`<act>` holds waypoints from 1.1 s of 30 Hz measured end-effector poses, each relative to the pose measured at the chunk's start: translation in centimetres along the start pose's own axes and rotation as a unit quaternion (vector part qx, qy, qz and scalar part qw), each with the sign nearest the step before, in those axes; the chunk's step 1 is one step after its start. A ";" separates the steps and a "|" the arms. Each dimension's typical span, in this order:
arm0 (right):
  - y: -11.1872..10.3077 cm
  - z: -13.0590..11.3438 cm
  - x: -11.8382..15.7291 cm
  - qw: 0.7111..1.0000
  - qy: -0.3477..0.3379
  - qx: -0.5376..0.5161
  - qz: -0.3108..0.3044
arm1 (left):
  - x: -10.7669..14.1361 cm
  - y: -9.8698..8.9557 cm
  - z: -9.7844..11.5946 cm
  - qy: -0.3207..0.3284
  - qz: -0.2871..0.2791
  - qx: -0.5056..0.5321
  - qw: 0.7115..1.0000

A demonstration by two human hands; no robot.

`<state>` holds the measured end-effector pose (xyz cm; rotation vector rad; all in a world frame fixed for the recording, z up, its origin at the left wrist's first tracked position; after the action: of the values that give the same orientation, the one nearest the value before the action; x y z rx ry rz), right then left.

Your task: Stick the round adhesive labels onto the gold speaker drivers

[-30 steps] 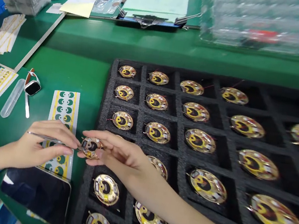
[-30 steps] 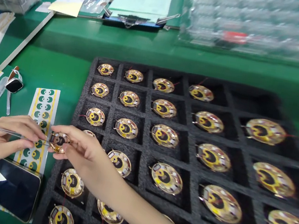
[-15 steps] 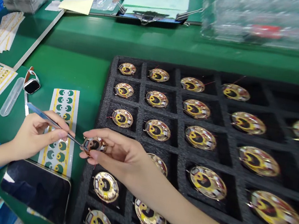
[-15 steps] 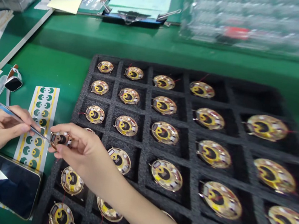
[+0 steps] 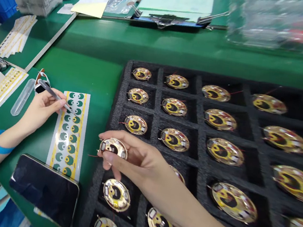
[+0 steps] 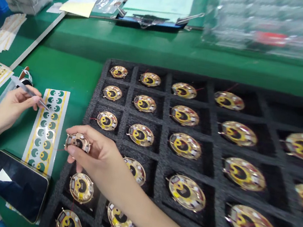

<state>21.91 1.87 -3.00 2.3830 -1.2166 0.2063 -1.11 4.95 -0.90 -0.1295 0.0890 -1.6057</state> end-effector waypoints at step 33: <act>-0.1 -0.4 0.1 0.998 0.019 0.059 -0.023 | -1.8 -2.1 -0.9 -0.033 -0.275 -0.030 0.960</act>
<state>22.12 2.03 -2.70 2.4934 -1.1604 0.3142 -3.27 6.82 -1.53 -0.2731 0.0521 -2.1539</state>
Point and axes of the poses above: each hand's wrist, its own x-axis away from the middle knuckle, its own y-axis out of the palm, z = x × y, the point moved 3 cm from there along -x, towards the middle knuckle, and after that the axes turned 3 degrees about -z, right-handed, at the moved point
